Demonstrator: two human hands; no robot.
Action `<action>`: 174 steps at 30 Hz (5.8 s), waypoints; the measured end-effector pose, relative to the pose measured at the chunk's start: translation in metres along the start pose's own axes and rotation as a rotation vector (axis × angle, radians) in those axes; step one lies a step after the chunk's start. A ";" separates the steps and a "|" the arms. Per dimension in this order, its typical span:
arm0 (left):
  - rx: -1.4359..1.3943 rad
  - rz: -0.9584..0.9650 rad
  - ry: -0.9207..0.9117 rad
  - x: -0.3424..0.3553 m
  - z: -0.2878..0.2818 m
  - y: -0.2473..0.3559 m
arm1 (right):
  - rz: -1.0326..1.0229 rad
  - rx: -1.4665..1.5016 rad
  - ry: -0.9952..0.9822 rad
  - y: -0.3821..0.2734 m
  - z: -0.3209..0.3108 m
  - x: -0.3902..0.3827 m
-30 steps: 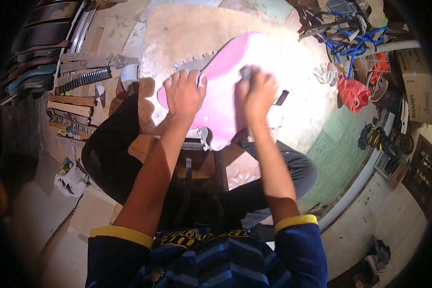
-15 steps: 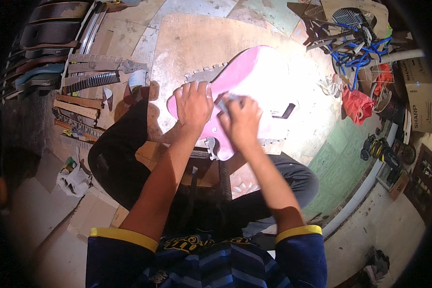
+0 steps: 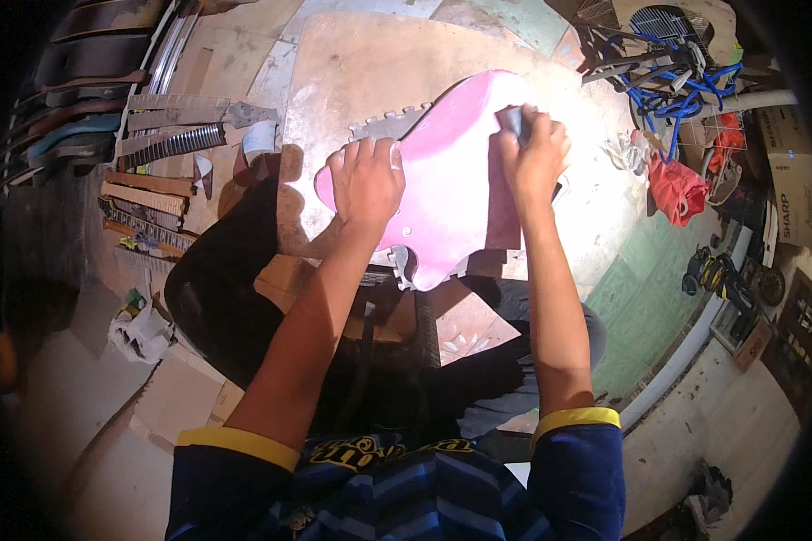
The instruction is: The person sands the surface of a pink guitar body using a sanding block, moving the tool across the front face and along the edges.
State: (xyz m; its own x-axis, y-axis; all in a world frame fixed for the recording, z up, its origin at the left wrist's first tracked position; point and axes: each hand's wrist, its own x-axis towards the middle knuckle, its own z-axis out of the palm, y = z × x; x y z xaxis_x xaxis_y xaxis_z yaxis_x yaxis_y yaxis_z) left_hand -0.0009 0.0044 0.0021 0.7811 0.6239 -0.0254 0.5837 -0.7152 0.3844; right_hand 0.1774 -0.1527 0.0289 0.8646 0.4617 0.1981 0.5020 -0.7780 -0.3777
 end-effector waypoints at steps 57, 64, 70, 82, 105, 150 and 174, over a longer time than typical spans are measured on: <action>0.261 0.134 -0.161 -0.056 0.037 0.031 | 0.671 1.305 0.413 0.037 -0.147 -0.166; 0.164 0.693 -0.428 -0.081 0.037 0.111 | 0.688 1.261 0.417 0.045 -0.138 -0.172; 0.233 0.091 -0.162 -0.025 -0.002 0.014 | 0.677 1.419 0.411 0.039 -0.146 -0.165; 0.208 0.578 -0.418 -0.066 0.032 0.104 | 0.740 1.383 0.350 0.039 -0.139 -0.166; 0.067 0.074 -0.299 -0.018 0.016 0.039 | 0.901 1.377 0.338 0.039 -0.145 -0.160; 0.272 -0.165 0.157 -0.028 -0.004 -0.087 | 0.838 1.539 0.256 0.027 -0.138 -0.163; 0.185 -0.109 0.076 0.066 0.040 0.022 | 0.986 1.562 0.273 0.033 -0.146 -0.161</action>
State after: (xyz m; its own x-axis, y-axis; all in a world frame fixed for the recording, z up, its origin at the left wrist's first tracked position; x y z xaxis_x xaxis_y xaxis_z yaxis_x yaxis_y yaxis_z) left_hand 0.0724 0.0173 -0.0284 0.6962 0.7177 0.0145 0.7001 -0.6833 0.2071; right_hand 0.0579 -0.3147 0.1167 0.8533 -0.0496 -0.5191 -0.4512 0.4287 -0.7827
